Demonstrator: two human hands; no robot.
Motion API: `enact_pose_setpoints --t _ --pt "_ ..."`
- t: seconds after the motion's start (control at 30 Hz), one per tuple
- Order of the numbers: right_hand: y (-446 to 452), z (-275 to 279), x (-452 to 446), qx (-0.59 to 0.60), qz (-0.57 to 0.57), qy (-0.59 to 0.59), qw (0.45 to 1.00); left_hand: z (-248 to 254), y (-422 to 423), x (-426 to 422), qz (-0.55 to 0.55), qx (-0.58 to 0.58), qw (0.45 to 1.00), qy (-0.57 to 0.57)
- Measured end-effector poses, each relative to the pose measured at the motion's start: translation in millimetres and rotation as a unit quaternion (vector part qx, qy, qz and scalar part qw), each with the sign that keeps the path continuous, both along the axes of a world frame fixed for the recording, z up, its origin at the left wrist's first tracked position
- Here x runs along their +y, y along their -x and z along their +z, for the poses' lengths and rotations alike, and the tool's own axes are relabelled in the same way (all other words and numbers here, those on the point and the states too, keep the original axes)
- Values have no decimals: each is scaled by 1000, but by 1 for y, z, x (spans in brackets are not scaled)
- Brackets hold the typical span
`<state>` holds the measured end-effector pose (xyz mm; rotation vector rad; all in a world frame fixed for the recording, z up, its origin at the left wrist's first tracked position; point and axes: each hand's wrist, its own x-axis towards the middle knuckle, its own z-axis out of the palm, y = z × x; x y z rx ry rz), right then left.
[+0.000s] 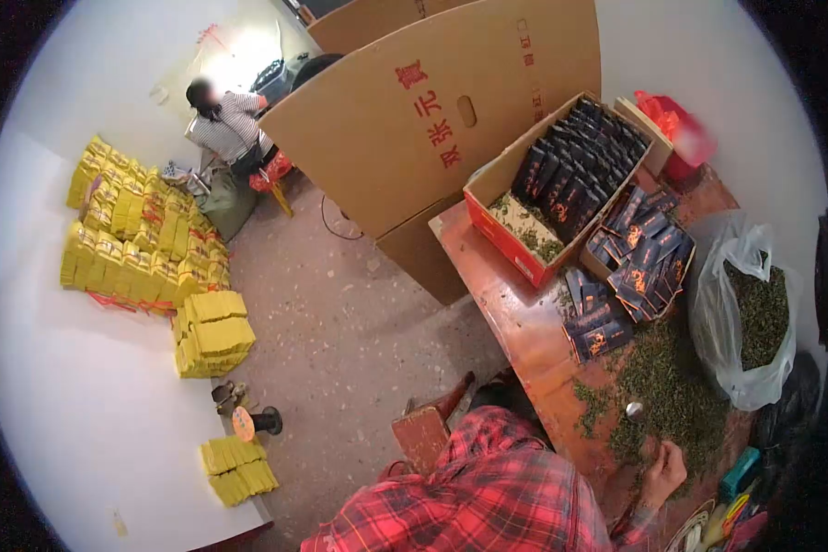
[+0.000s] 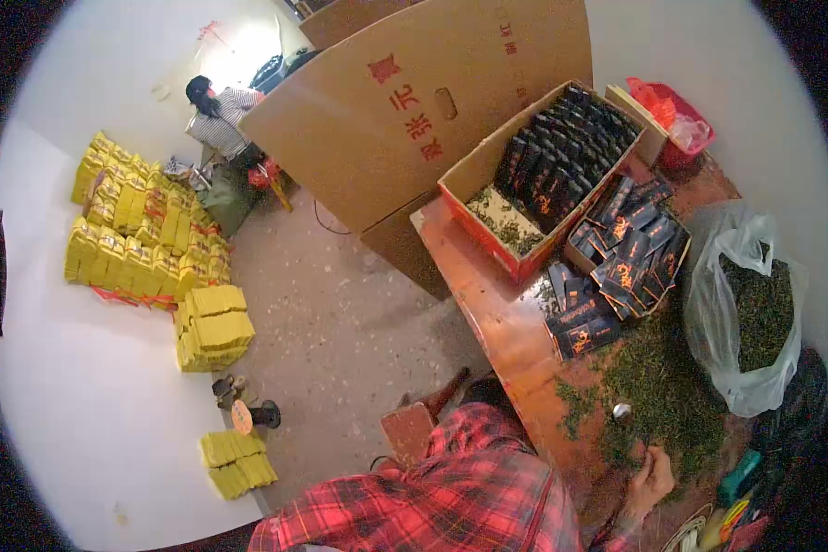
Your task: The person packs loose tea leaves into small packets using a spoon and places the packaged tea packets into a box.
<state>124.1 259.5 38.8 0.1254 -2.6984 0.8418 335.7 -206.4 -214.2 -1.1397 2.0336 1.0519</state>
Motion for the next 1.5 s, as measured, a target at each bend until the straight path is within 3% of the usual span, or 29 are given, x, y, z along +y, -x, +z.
enact_pose_setpoints --t 0.17,0.27,0.6,0.8,0.9,0.97,1.03,1.1,1.17,1.33,1.43,1.5 --pt "-5 3 10 -45 -8 -26 999 -9 -1 -4 12 2 1000 -17" --pt "0 6 5 33 12 -45 998 -10 1 -5 15 10 1000 -23" --pt "-7 -4 13 -7 -11 11 1000 -16 0 -11 0 6 1000 -29" --pt "-18 17 -3 46 -9 -54 997 -20 -6 -16 -72 16 997 -18" --pt "-26 29 -14 21 -62 -22 998 -30 -6 -24 -160 81 984 -6" --pt "-27 35 -19 48 -70 -52 995 -38 2 -36 -216 166 962 2" --pt "-35 39 -22 -3 -110 -9 994 -39 16 -49 -273 267 924 -3" --pt "-41 31 -21 -7 -128 1 992 28 94 -41 -217 81 971 66" --pt "-48 31 -21 1 -142 7 990 45 137 -56 -284 183 937 92" --pt "-59 31 -25 7 -171 12 985 175 228 12 -287 381 877 -67" --pt "-63 36 -32 -6 -193 23 981 202 257 48 -395 408 822 -43" --pt "-66 32 -32 16 -199 11 980 206 276 84 -392 499 773 23"
